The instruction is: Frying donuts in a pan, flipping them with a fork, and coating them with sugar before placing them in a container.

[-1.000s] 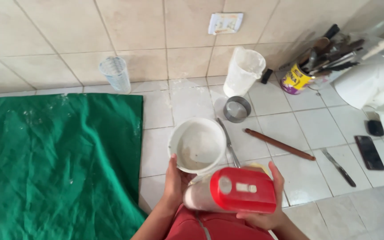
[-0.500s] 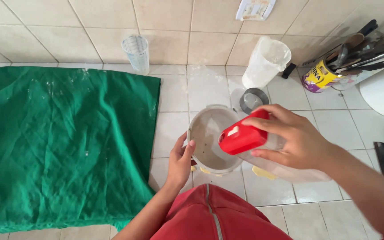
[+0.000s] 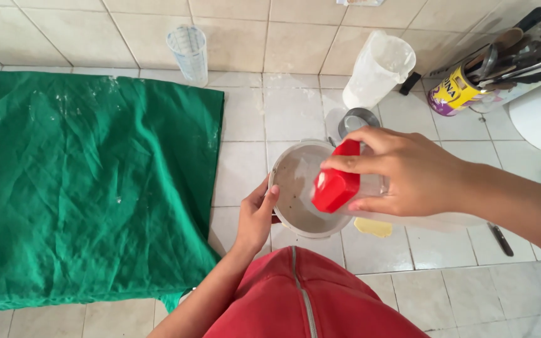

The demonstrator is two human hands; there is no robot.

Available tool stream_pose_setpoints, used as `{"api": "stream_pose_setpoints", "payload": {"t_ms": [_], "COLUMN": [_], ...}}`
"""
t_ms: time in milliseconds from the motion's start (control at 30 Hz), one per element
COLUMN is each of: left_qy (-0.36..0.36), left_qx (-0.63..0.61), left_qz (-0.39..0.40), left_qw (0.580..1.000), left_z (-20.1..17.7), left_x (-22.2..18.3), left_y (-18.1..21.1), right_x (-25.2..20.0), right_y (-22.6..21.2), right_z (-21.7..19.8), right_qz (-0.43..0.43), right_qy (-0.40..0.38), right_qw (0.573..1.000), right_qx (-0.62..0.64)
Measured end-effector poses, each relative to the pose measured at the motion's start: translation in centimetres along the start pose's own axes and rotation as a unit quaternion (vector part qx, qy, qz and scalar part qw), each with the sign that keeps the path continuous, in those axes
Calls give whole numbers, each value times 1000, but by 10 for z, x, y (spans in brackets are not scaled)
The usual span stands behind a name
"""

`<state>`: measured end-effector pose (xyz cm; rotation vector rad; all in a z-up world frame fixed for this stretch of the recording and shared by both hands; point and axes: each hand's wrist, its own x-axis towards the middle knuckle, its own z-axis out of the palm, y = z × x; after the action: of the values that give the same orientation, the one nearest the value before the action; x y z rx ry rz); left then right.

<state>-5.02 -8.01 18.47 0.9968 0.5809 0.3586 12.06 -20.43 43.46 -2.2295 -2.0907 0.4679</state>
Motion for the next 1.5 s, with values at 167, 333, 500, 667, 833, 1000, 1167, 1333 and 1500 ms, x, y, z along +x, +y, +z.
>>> {"api": "stream_pose_setpoints", "payload": {"t_ms": [167, 333, 500, 667, 833, 1000, 1167, 1333, 1500], "left_qy": [-1, -9, 5, 8, -15, -6, 12, 32, 19], "left_qx": [14, 22, 18, 12, 11, 21, 32, 12, -10], "left_qz": [-5, 12, 4, -7, -5, -24, -28, -29, -47], "left_qw": [1000, 1000, 1000, 1000, 1000, 999, 999, 999, 999], "left_z": [2, 4, -1, -2, 3, 6, -2, -1, 2], "left_x": [-4, -3, -1, 4, 2, 6, 10, 22, 35], "left_y": [4, 9, 7, 2, 6, 12, 5, 4, -6], "right_x": [-3, -12, -33, -54, -52, -61, -83, -103, -105], "right_y": [-1, 10, 26, 42, 34, 40, 48, 27, 20], "right_z": [-10, -16, -18, -10, -12, -8, 12, 11, 5], "right_qz": [24, -9, 15, 59, 81, 4, -68, -28, -29], "right_qy": [-17, 38, 84, 68, 67, 153, 257, 303, 185], "right_qw": [1000, 999, 996, 996, 994, 985, 945, 949, 982], "right_qx": [10, 10, -24, 14, 32, 84, 193, 84, 28]}}
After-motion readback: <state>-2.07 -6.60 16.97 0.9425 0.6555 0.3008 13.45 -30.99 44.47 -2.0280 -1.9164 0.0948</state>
